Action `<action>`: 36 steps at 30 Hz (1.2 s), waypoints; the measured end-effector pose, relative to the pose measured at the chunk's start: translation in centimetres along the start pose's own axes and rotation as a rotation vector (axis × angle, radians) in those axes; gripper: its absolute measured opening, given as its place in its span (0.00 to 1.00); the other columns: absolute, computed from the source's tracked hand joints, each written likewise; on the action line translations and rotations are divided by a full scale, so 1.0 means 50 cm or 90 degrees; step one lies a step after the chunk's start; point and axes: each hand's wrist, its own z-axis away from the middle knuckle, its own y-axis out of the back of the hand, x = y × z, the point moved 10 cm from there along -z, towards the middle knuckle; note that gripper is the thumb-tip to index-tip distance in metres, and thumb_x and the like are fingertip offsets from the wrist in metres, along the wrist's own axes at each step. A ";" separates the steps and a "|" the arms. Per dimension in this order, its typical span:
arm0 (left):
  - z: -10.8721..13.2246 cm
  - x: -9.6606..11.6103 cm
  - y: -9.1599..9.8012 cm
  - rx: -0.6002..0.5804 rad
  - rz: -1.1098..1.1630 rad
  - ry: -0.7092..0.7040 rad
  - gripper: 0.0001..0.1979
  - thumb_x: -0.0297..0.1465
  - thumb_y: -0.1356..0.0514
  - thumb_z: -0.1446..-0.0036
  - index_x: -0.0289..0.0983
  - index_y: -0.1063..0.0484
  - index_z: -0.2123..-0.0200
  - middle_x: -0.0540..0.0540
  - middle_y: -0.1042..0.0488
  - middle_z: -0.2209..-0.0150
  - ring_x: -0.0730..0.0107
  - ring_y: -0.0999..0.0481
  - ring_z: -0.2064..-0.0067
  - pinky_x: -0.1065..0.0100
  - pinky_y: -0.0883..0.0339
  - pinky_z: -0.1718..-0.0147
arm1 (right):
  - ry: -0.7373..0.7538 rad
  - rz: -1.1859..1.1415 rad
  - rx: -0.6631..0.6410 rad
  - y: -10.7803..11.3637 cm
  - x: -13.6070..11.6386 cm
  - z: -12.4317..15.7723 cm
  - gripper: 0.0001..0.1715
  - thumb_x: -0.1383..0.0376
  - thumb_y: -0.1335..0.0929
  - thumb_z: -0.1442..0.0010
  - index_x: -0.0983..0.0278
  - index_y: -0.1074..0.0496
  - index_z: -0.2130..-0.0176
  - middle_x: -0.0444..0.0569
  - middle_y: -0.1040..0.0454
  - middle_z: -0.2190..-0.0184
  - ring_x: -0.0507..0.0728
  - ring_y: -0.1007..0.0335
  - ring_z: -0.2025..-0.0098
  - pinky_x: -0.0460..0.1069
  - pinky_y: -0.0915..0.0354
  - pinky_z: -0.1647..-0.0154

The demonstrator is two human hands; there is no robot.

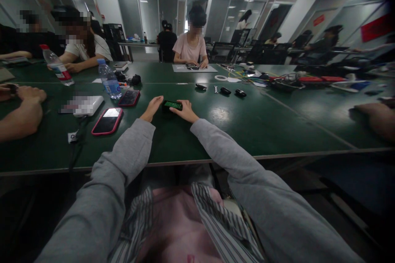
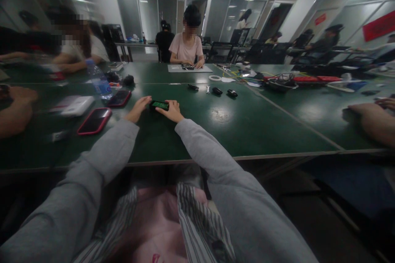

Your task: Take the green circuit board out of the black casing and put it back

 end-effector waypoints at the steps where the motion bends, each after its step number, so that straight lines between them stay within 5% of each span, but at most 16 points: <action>1: 0.002 0.000 -0.011 -0.024 -0.004 -0.009 0.13 0.39 0.38 0.41 0.40 0.24 0.55 0.42 0.24 0.48 0.59 0.29 0.43 0.61 0.38 0.44 | 0.021 0.035 0.002 0.001 -0.006 0.003 0.50 0.41 0.24 0.54 0.61 0.35 0.40 0.59 0.41 0.42 0.69 0.45 0.36 0.67 0.42 0.36; 4: 0.007 0.011 -0.018 -0.041 -0.038 -0.053 0.13 0.39 0.40 0.39 0.38 0.22 0.57 0.42 0.22 0.54 0.59 0.26 0.46 0.61 0.39 0.43 | 0.023 0.103 0.077 0.034 0.001 0.007 0.56 0.49 0.21 0.57 0.61 0.39 0.37 0.60 0.48 0.38 0.72 0.49 0.35 0.69 0.42 0.37; 8: 0.006 0.008 0.015 0.013 -0.056 -0.020 0.20 0.47 0.46 0.36 0.39 0.21 0.59 0.45 0.26 0.73 0.58 0.23 0.58 0.57 0.35 0.50 | -0.077 0.062 0.250 0.105 0.050 0.008 0.32 0.57 0.29 0.42 0.65 0.36 0.42 0.63 0.43 0.42 0.68 0.46 0.37 0.66 0.39 0.39; 10: 0.006 0.015 0.023 0.021 -0.043 -0.023 0.21 0.47 0.46 0.36 0.39 0.21 0.60 0.46 0.28 0.75 0.59 0.23 0.60 0.58 0.34 0.53 | -0.110 0.019 0.271 0.114 0.070 0.002 0.22 0.59 0.34 0.37 0.66 0.34 0.46 0.61 0.37 0.47 0.65 0.40 0.41 0.63 0.38 0.39; 14: 0.007 0.021 0.028 0.042 -0.020 -0.034 0.19 0.47 0.44 0.38 0.39 0.22 0.60 0.43 0.25 0.71 0.59 0.23 0.60 0.60 0.36 0.56 | -0.116 -0.027 0.186 0.084 0.073 -0.014 0.22 0.57 0.37 0.34 0.67 0.33 0.46 0.59 0.30 0.52 0.61 0.33 0.48 0.60 0.37 0.40; 22: 0.001 0.007 0.010 0.004 -0.032 -0.021 0.18 0.43 0.45 0.35 0.38 0.26 0.52 0.41 0.20 0.54 0.65 0.24 0.56 0.66 0.36 0.59 | 0.038 0.145 0.051 0.042 -0.006 0.002 0.38 0.52 0.34 0.35 0.58 0.44 0.31 0.53 0.51 0.29 0.68 0.51 0.32 0.66 0.41 0.38; 27: 0.001 -0.002 0.002 -0.009 -0.058 0.000 0.16 0.39 0.46 0.33 0.37 0.28 0.50 0.41 0.21 0.51 0.68 0.24 0.56 0.68 0.36 0.60 | 0.072 0.217 -0.029 0.008 -0.012 -0.003 0.36 0.55 0.33 0.35 0.55 0.43 0.31 0.52 0.47 0.30 0.68 0.52 0.32 0.68 0.44 0.38; 31: -0.003 -0.013 0.006 0.000 -0.083 0.007 0.14 0.35 0.45 0.34 0.36 0.29 0.48 0.40 0.22 0.50 0.69 0.24 0.57 0.69 0.36 0.62 | 0.114 0.162 0.028 0.036 -0.037 -0.004 0.23 0.53 0.39 0.30 0.61 0.28 0.44 0.55 0.31 0.45 0.61 0.36 0.45 0.60 0.37 0.44; 34: -0.002 -0.015 0.003 -0.012 -0.091 0.012 0.14 0.33 0.44 0.34 0.35 0.30 0.48 0.39 0.23 0.50 0.69 0.24 0.59 0.69 0.36 0.64 | 0.117 0.087 0.134 0.082 -0.050 0.001 0.29 0.51 0.46 0.27 0.63 0.25 0.54 0.54 0.29 0.55 0.57 0.32 0.53 0.54 0.34 0.46; 36: 0.003 -0.012 -0.003 -0.025 -0.089 0.015 0.14 0.30 0.44 0.34 0.34 0.30 0.47 0.38 0.23 0.50 0.71 0.24 0.61 0.69 0.36 0.64 | 0.110 0.059 0.201 0.106 -0.048 0.005 0.29 0.49 0.46 0.27 0.63 0.27 0.52 0.55 0.30 0.53 0.58 0.33 0.50 0.55 0.35 0.44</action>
